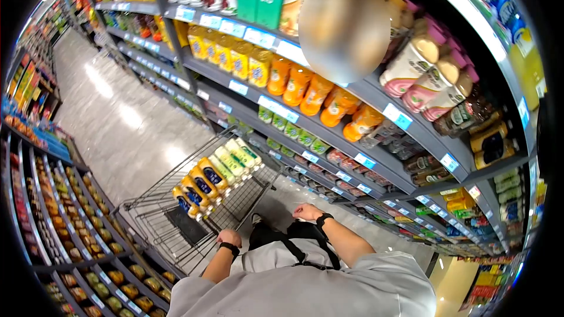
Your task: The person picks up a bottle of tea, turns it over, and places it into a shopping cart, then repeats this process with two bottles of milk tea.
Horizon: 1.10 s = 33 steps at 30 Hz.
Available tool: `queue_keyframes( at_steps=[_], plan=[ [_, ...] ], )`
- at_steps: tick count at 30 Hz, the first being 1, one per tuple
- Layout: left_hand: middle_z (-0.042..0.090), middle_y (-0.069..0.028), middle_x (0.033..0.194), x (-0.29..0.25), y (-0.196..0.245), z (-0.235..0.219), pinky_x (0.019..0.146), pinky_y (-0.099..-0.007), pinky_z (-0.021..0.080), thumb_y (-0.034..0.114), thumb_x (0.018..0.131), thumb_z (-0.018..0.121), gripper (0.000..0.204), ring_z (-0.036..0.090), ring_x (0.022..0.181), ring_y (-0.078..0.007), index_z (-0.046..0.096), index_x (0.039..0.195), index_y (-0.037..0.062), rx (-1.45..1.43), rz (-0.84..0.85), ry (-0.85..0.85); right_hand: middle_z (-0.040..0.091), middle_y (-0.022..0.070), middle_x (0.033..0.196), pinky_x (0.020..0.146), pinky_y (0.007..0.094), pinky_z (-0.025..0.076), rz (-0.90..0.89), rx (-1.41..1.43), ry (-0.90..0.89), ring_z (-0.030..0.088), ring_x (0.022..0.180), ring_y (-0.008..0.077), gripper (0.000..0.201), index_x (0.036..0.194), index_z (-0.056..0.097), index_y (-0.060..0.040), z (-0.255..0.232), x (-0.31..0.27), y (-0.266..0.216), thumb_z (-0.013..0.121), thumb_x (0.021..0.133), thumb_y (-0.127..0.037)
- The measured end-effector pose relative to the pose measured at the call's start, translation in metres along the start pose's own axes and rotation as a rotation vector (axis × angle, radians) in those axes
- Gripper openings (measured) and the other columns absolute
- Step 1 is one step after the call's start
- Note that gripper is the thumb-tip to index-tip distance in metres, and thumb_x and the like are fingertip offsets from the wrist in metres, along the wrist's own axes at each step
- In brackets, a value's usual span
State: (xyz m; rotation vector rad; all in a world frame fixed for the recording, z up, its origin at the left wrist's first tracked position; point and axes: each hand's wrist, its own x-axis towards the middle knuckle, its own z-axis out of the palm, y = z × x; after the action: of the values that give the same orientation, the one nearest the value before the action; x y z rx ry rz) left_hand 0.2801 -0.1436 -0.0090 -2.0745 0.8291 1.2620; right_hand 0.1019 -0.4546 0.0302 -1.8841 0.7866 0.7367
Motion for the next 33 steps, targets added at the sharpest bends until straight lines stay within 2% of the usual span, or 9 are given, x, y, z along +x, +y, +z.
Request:
queue_keyframes(
  at_steps=[2,6,10,14,17,21,23,30,33],
  plan=[
    [0.069,-0.0136,0.112,-0.017,-0.012,-0.002,0.082,-0.04,0.055,0.062,0.068,0.073,0.07,0.067,0.1,-0.0307,0.071,0.105,0.003,-0.111,0.188,0.16,0.071,0.0111,0.103,0.087,0.0346,0.051,-0.011,0.046,0.11,0.066,0.099,0.0241,0.042,0.109,0.069,-0.007,-0.005,0.001,0.027,0.071,0.081,-0.039],
    [0.068,-0.0233,0.108,-0.051,-0.017,-0.032,0.089,-0.0441,0.051,0.062,0.071,0.069,0.074,0.064,0.103,-0.0378,0.069,0.099,-0.0061,-0.439,0.185,0.105,0.071,0.0112,0.105,0.088,0.0346,0.05,0.033,0.24,0.182,0.066,0.1,0.0247,0.043,0.11,0.068,-0.007,-0.017,0.013,0.075,0.07,0.082,-0.039],
    [0.067,-0.0204,0.111,-0.077,0.013,-0.065,0.089,-0.0432,0.051,0.058,0.077,0.067,0.062,0.064,0.106,-0.0343,0.071,0.103,0.002,-0.208,0.193,0.199,0.069,0.0134,0.108,0.089,0.0351,0.05,-0.145,0.317,0.281,0.065,0.103,0.025,0.047,0.113,0.066,-0.0037,-0.052,-0.03,0.04,0.069,0.084,-0.041],
    [0.066,-0.0205,0.112,-0.073,0.08,-0.113,0.09,-0.0441,0.05,0.056,0.081,0.065,0.065,0.061,0.108,-0.0371,0.063,0.12,0.0042,-0.341,0.487,0.509,0.067,0.0116,0.111,0.089,0.0323,0.05,-0.409,0.455,0.347,0.064,0.102,0.0204,0.042,0.116,0.063,-0.0021,-0.097,-0.097,0.032,0.068,0.089,-0.034],
    [0.066,-0.0206,0.112,-0.125,0.177,-0.189,0.088,-0.0419,0.051,0.052,0.083,0.065,0.063,0.063,0.104,-0.0371,0.059,0.125,0.0041,-0.394,0.627,0.479,0.066,0.0081,0.111,0.089,0.0291,0.05,-0.573,0.63,0.373,0.063,0.102,0.0153,0.033,0.116,0.061,-0.0017,-0.14,-0.168,0.039,0.066,0.093,-0.024],
    [0.068,-0.0127,0.111,-0.203,0.304,-0.254,0.084,-0.0323,0.053,0.015,0.09,0.067,0.043,0.065,0.101,-0.018,0.053,0.129,0.0014,-0.71,1.187,0.478,0.067,0.0073,0.106,0.088,0.0276,0.05,-0.796,0.853,0.454,0.063,0.101,0.0131,0.028,0.115,0.061,-0.0001,-0.194,-0.266,0.059,0.064,0.094,-0.019],
    [0.068,-0.0121,0.109,-0.279,0.35,-0.286,0.084,-0.0311,0.053,0.014,0.09,0.067,0.041,0.065,0.099,-0.0166,0.054,0.126,0.0002,-0.692,1.258,0.456,0.066,0.0047,0.106,0.086,0.0263,0.05,-0.9,0.965,0.461,0.062,0.101,0.0107,0.021,0.114,0.061,0.0001,-0.217,-0.313,0.067,0.06,0.096,-0.011],
    [0.069,-0.0074,0.098,-0.379,0.415,-0.334,0.084,-0.0288,0.053,0.007,0.087,0.069,0.033,0.067,0.092,-0.0147,0.06,0.118,-0.0013,-0.881,1.633,0.59,0.066,0.0129,0.111,0.091,0.0299,0.051,-1.181,0.972,0.679,0.062,0.105,0.0162,0.017,0.111,0.06,0.0038,-0.266,-0.405,0.076,0.057,0.094,-0.001],
    [0.064,-0.0093,0.112,-0.396,0.42,-0.348,0.088,-0.0283,0.051,0.0,0.089,0.064,0.032,0.062,0.103,-0.0146,0.057,0.12,-0.002,-0.981,1.653,0.551,0.066,0.0121,0.111,0.091,0.0283,0.051,-1.156,0.915,0.87,0.062,0.104,0.0154,0.016,0.109,0.061,0.0048,-0.282,-0.415,0.069,0.057,0.093,0.002]
  ],
)
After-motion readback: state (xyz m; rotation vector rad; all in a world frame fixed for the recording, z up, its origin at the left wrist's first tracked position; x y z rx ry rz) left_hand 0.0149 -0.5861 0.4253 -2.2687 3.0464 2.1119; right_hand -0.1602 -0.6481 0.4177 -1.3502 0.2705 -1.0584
